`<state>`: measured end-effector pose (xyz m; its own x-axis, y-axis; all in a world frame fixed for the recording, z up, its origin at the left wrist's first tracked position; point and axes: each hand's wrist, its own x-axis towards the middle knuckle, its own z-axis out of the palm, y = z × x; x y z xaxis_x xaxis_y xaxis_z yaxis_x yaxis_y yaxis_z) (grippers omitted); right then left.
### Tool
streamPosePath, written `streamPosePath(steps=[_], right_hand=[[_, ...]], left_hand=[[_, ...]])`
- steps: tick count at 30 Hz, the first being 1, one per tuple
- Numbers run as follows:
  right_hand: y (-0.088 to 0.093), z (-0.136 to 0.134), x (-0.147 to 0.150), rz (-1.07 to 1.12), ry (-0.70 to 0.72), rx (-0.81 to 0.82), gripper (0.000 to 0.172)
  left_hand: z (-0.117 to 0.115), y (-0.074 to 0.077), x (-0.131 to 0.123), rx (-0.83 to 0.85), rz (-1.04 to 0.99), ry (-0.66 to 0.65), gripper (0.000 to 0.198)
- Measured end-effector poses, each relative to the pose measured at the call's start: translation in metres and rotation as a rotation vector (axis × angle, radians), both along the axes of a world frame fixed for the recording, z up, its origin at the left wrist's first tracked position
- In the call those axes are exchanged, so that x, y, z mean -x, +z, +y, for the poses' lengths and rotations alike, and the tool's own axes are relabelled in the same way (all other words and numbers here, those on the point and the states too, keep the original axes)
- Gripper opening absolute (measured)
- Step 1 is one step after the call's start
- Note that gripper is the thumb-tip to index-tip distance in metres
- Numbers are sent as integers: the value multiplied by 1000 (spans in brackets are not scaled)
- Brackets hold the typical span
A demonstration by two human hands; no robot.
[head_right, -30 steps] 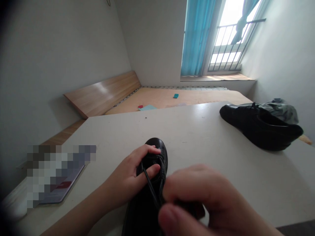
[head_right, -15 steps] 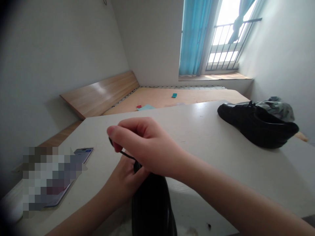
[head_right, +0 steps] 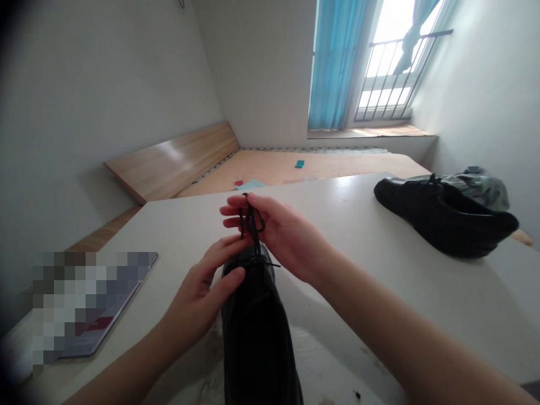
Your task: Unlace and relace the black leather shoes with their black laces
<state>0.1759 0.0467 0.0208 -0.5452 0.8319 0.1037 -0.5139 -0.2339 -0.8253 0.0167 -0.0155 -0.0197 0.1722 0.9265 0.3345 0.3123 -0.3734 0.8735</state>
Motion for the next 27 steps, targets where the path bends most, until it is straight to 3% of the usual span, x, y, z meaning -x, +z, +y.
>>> streamPosePath(steps=[5, 10, 16, 21, 27], right_hand=[[-4, 0, 2, -83, -22, 27, 28], [1, -4, 3, -57, 50, 35, 28], [3, 0, -1, -7, 17, 82, 32], [-8, 20, -6, 79, -127, 314, 31], [-15, 18, -1, 32, -147, 252, 30]], left_hand=[[1, 3, 3, 204, -130, -185, 16], [-1, 3, 1, 297, -180, -200, 35], [1, 1, 8, 368, -362, -331, 21], [4, -2, 7, 377, -549, -162, 26], [8, 1, 2, 474, -553, 7, 44]])
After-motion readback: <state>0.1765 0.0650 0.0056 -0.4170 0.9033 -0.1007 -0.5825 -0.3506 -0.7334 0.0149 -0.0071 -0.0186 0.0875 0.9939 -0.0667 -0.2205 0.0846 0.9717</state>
